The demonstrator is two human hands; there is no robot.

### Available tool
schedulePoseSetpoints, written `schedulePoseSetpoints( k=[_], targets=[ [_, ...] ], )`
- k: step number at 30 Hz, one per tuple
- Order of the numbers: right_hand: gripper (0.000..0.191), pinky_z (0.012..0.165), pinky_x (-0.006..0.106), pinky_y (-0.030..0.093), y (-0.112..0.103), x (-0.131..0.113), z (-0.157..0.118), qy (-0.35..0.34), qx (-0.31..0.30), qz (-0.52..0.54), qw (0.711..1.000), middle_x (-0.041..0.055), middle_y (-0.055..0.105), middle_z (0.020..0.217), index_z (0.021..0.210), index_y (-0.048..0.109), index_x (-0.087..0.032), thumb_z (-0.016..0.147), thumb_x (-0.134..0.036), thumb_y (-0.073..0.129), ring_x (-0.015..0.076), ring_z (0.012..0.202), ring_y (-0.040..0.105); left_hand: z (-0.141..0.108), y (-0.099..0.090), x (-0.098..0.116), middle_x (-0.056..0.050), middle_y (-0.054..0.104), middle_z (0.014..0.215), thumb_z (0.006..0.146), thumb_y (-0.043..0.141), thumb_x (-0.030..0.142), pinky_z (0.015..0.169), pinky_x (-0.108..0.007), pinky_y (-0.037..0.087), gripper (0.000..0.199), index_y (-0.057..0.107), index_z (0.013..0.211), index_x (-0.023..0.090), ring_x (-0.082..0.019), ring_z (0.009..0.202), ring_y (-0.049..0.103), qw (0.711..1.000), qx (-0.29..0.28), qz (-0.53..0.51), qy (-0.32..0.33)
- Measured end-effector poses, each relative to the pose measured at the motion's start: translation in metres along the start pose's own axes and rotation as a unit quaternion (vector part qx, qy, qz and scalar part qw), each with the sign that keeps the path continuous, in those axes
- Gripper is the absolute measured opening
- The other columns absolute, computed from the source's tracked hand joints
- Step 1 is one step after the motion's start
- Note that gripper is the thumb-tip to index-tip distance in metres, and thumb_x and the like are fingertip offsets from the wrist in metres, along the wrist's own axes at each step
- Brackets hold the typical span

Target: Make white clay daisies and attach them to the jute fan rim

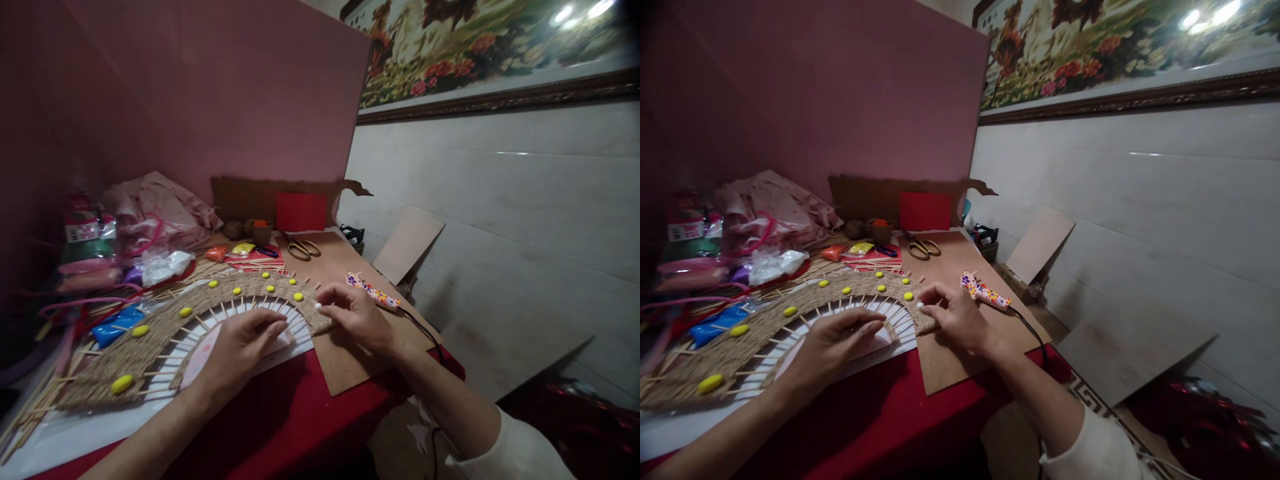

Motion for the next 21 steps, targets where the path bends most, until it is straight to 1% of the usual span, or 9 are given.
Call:
schedulePoseSetpoints(
  k=[1,3,5,8,10,13,15,18,21],
  targets=[
    [0.011,0.065,0.026,0.047,0.003,-0.005,-0.004,-0.008,0.004,0.004,1.000,0.0008,0.065,0.080,0.089,0.063,-0.017,0.079,-0.015,0.060,0.0125,0.074,0.059,0.002,0.005,0.000,-0.004,0.068,0.067,0.077,0.064,0.031,0.055,-0.023,0.041,0.014,0.071,0.074,0.020,-0.015,0.060,0.058,0.998,-0.001,-0.038,-0.040],
    [0.012,0.066,0.025,0.048,0.010,-0.015,-0.011,-0.030,0.002,-0.004,1.000,0.0003,0.064,0.081,0.089,0.062,-0.018,0.079,-0.011,0.060,0.0127,0.076,0.060,0.006,0.019,0.001,0.000,0.056,0.052,0.079,0.060,0.034,0.046,-0.021,0.033,0.022,0.068,0.068,0.018,-0.011,0.048,0.047,0.992,-0.045,-0.081,-0.086],
    [0.015,0.067,0.025,0.049,0.015,-0.022,-0.017,-0.052,-0.005,-0.018,0.998,0.0002,0.064,0.082,0.091,0.061,-0.018,0.079,-0.009,0.059,0.0125,0.076,0.061,0.010,0.031,0.005,0.002,0.049,0.048,0.081,0.056,0.039,0.042,-0.020,0.026,0.031,0.064,0.061,0.017,-0.009,0.044,0.038,0.985,-0.091,-0.108,-0.096],
    [0.026,0.069,0.025,0.050,0.018,-0.031,-0.025,-0.096,-0.006,-0.045,0.994,0.0012,0.065,0.087,0.098,0.060,-0.019,0.079,-0.003,0.055,0.0127,0.078,0.062,0.013,0.042,0.008,0.004,0.050,0.050,0.076,0.061,0.041,0.041,-0.020,0.023,0.028,0.061,0.063,0.016,-0.007,0.043,0.036,0.976,-0.132,-0.130,-0.113],
    [0.029,0.071,0.025,0.049,0.016,-0.036,-0.028,-0.115,0.006,-0.070,0.991,0.0023,0.065,0.090,0.101,0.059,-0.019,0.078,-0.001,0.054,0.0132,0.079,0.062,0.015,0.045,0.009,0.005,0.049,0.049,0.073,0.064,0.041,0.040,-0.019,0.021,0.027,0.060,0.064,0.015,-0.006,0.041,0.033,0.970,-0.142,-0.143,-0.135],
    [0.026,0.070,0.026,0.049,0.011,-0.038,-0.030,-0.114,0.026,-0.098,0.988,0.0031,0.063,0.089,0.101,0.059,-0.018,0.077,-0.006,0.062,0.0136,0.077,0.060,0.016,0.050,0.009,0.006,0.048,0.046,0.072,0.062,0.048,0.039,-0.019,0.018,0.034,0.057,0.063,0.015,-0.005,0.037,0.029,0.955,-0.164,-0.181,-0.168],
    [0.018,0.069,0.027,0.048,0.010,-0.037,-0.031,-0.113,0.036,-0.104,0.987,0.0029,0.062,0.087,0.094,0.061,-0.017,0.078,-0.010,0.065,0.0139,0.076,0.058,0.015,0.053,0.008,0.005,0.047,0.046,0.070,0.062,0.054,0.038,-0.019,0.016,0.040,0.054,0.061,0.016,-0.004,0.036,0.029,0.948,-0.170,-0.201,-0.179],
    [0.004,0.070,0.027,0.046,0.008,-0.035,-0.032,-0.127,0.057,-0.103,0.985,0.0018,0.061,0.081,0.084,0.062,-0.018,0.083,-0.014,0.062,0.0144,0.078,0.058,0.012,0.056,0.006,0.006,0.044,0.044,0.070,0.061,0.060,0.037,-0.019,0.015,0.046,0.053,0.060,0.016,-0.004,0.036,0.028,0.947,-0.161,-0.215,-0.175],
    [0.006,0.070,0.027,0.046,0.010,-0.031,-0.034,-0.128,0.063,-0.095,0.985,0.0015,0.060,0.080,0.082,0.061,-0.018,0.082,-0.013,0.062,0.0143,0.078,0.057,0.007,0.057,0.001,0.007,0.042,0.044,0.073,0.062,0.056,0.037,-0.018,0.014,0.044,0.054,0.062,0.015,-0.003,0.037,0.026,0.938,-0.163,-0.244,-0.185]
  ],
)
Point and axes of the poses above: each hand's wrist, its own z-axis towards the middle knuckle, its own y-axis out of the palm, x = y × z, the point moved 5 cm from there along z, towards the middle knuckle
